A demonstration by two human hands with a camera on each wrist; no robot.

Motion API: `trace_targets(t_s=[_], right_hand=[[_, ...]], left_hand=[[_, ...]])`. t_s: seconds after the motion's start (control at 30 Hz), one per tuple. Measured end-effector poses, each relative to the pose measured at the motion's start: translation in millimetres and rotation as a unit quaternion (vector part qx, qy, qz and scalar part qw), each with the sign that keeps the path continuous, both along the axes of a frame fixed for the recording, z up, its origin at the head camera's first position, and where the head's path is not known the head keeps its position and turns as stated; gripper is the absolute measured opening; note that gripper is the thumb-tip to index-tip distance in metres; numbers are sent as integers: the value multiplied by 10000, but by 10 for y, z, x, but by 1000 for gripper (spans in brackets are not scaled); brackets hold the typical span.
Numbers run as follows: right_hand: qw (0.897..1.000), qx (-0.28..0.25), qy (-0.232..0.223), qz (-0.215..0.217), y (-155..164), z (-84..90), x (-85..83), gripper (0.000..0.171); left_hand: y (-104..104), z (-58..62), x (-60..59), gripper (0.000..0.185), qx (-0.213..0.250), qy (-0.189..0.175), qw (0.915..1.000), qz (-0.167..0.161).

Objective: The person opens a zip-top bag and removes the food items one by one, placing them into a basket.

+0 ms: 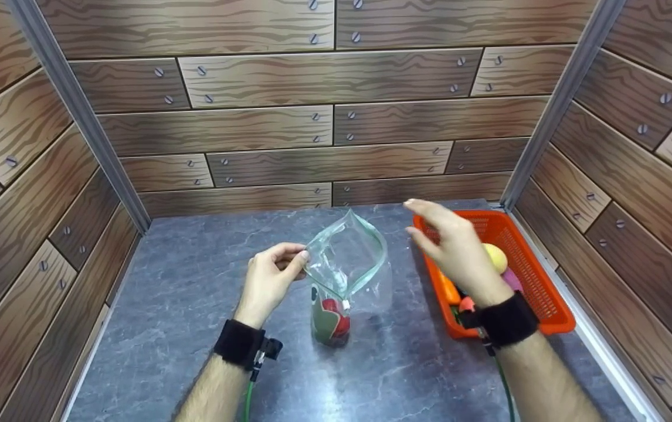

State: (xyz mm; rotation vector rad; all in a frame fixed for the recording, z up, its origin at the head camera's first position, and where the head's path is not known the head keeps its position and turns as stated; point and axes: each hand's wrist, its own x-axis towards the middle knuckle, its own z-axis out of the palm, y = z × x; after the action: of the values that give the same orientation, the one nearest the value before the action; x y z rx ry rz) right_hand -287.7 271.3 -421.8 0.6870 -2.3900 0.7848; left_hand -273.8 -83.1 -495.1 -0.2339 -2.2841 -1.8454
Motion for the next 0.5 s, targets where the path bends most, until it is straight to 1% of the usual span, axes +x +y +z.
trace_targets(t_s=[0.13, 0.27, 0.43, 0.5], right_hand=[[9992, 184, 91, 336, -191, 2, 56, 46], [9977, 232, 89, 628, -348, -25, 92, 44], [9956, 350, 149, 857, -512, -107, 103, 40], [9951, 440, 126, 877, -569, -153, 97, 39]], left_hand=[[7, -5, 2, 18, -26, 11, 10000, -12], [10, -4, 4, 18, -20, 2, 10000, -12], [19, 18, 22, 19, -31, -39, 10000, -22], [23, 15, 27, 19, -56, -25, 10000, -19]])
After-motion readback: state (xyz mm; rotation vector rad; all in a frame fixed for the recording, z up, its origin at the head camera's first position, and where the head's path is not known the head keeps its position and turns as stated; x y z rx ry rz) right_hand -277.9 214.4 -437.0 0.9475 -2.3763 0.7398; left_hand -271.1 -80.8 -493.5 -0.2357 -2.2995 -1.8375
